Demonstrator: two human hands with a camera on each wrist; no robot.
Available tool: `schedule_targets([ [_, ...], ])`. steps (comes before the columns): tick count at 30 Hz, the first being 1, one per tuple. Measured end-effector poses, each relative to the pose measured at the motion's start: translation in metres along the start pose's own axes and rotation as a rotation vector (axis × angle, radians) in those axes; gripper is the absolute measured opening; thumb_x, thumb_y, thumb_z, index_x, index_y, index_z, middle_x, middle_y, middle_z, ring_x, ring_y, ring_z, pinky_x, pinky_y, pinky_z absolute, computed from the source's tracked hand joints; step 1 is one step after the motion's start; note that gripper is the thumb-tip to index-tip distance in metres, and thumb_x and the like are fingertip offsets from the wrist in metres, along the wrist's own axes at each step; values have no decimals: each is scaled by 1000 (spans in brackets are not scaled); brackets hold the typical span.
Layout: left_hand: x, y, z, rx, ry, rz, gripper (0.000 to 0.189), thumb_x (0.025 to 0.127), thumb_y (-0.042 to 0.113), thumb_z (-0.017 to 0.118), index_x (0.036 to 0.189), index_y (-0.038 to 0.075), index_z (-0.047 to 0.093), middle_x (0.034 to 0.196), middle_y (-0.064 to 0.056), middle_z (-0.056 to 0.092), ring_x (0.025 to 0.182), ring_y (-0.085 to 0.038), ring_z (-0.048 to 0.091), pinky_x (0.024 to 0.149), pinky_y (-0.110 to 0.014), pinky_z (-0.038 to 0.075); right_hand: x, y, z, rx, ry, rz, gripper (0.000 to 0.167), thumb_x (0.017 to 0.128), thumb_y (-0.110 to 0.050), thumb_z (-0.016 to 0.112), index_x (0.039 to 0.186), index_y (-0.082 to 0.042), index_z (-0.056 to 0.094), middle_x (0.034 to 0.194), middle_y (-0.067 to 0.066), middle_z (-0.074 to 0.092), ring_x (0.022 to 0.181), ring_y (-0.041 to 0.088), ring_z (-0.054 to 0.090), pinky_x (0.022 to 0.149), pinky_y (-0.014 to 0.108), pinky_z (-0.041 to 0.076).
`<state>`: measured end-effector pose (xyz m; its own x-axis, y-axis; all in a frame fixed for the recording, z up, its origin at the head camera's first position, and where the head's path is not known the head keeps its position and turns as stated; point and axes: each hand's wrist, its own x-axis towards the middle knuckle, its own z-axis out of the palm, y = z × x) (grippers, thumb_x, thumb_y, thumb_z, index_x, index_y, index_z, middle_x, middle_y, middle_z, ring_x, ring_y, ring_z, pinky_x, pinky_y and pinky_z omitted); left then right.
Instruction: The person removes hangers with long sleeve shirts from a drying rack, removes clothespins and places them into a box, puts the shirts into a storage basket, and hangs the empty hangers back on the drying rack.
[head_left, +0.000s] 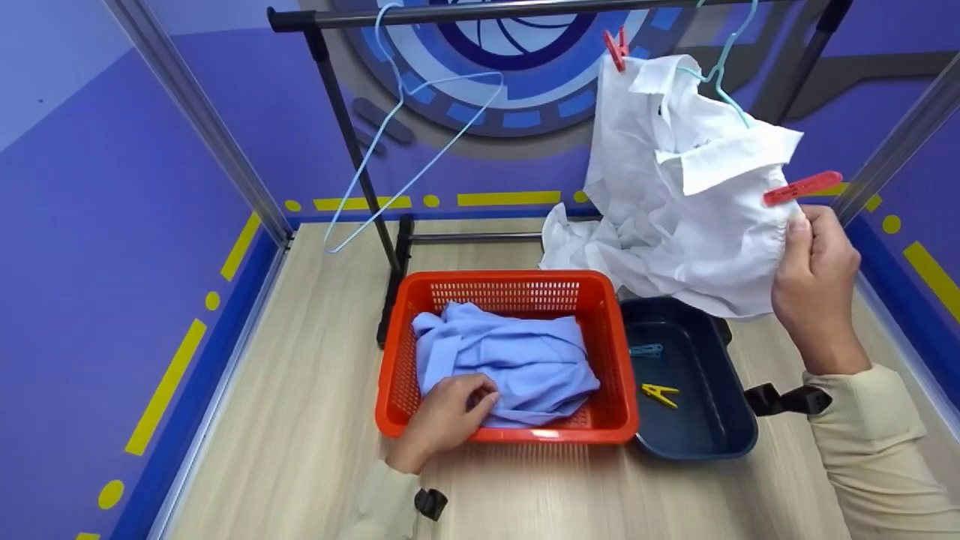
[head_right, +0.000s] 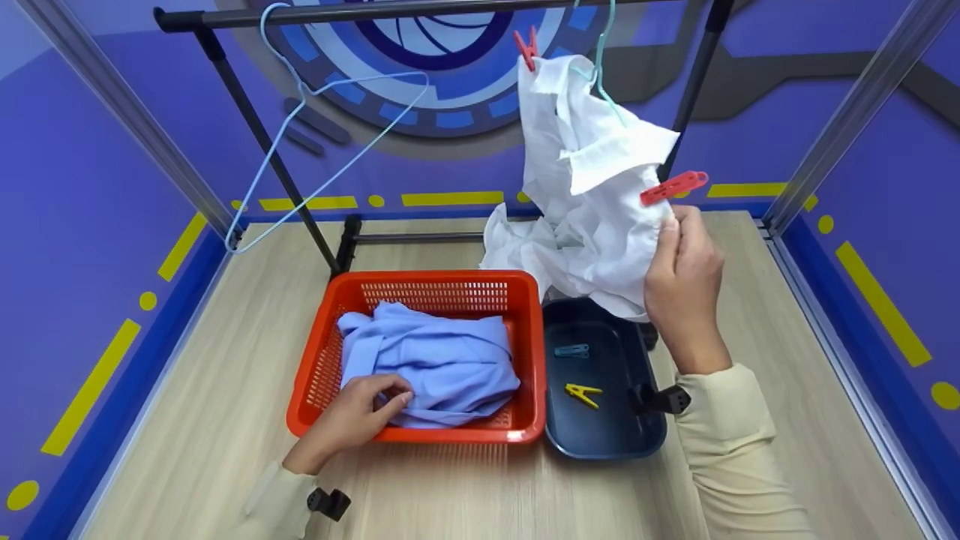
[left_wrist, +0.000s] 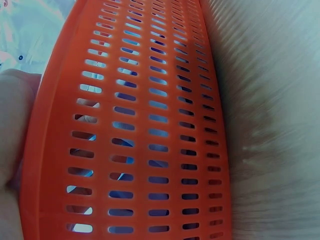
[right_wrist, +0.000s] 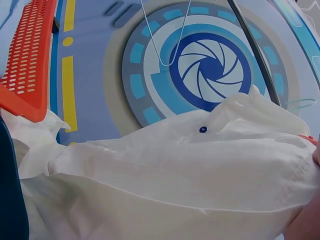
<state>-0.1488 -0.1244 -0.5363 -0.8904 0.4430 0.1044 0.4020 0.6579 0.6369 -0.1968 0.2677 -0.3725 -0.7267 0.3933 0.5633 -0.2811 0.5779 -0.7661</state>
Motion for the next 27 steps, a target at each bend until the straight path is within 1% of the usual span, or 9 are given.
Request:
schedule_targets([
  [3, 0, 0, 0, -1, 2, -1, 11, 97, 25, 58, 98, 19, 68, 87, 8, 65, 78, -5, 55, 74, -23, 48, -4, 1, -1, 0, -14, -12, 18, 101, -17, 45, 97, -10, 62, 80, -22, 53, 73, 2, 50, 64, 17, 37],
  [6, 0, -1, 1, 3, 11, 10, 11, 96, 25, 58, 97, 19, 68, 86, 8, 64, 77, -4, 55, 72, -22, 47, -8, 0, -1, 16, -17, -37, 21, 100, -15, 46, 98, -1, 61, 81, -23, 53, 74, 2, 50, 65, 18, 36],
  [10, 1, -1, 1, 9, 15, 23, 11, 97, 25, 58, 96, 19, 68, 84, 8, 64, 75, -4, 54, 70, -21, 46, -13, 0, -1, 48, -19, -70, 24, 99, -12, 45, 98, 9, 58, 81, -23, 53, 77, 1, 50, 67, 18, 35],
  [12, 0, -1, 1, 6, 9, 15, 11, 97, 25, 58, 96, 20, 67, 85, 8, 64, 76, -4, 54, 71, -20, 46, -14, 0, -1, 52, -26, -89, 25, 99, -11, 45, 98, 11, 57, 81, -22, 52, 76, 1, 49, 67, 18, 35],
  [18, 0, -1, 1, -10, 0, 2, 11, 97, 24, 58, 96, 19, 68, 87, 8, 65, 77, -5, 55, 72, -22, 47, -18, 0, -2, 46, -44, -136, 26, 99, -10, 47, 98, 13, 59, 80, -21, 52, 72, -1, 48, 64, 16, 34],
  [23, 0, 0, 1, -8, -3, -9, 12, 97, 25, 58, 97, 19, 68, 87, 8, 65, 78, -5, 55, 73, -23, 48, -22, -2, 0, 61, -60, -154, 24, 99, -9, 48, 97, 13, 59, 77, -21, 52, 67, -3, 48, 61, 13, 35],
  [27, 1, 0, 1, -5, 1, -10, 12, 97, 25, 58, 97, 19, 68, 88, 8, 66, 79, -5, 56, 75, -24, 49, -26, -4, 1, 57, -84, -159, 24, 99, -9, 48, 99, 12, 59, 78, -21, 53, 67, -4, 48, 61, 12, 36],
])
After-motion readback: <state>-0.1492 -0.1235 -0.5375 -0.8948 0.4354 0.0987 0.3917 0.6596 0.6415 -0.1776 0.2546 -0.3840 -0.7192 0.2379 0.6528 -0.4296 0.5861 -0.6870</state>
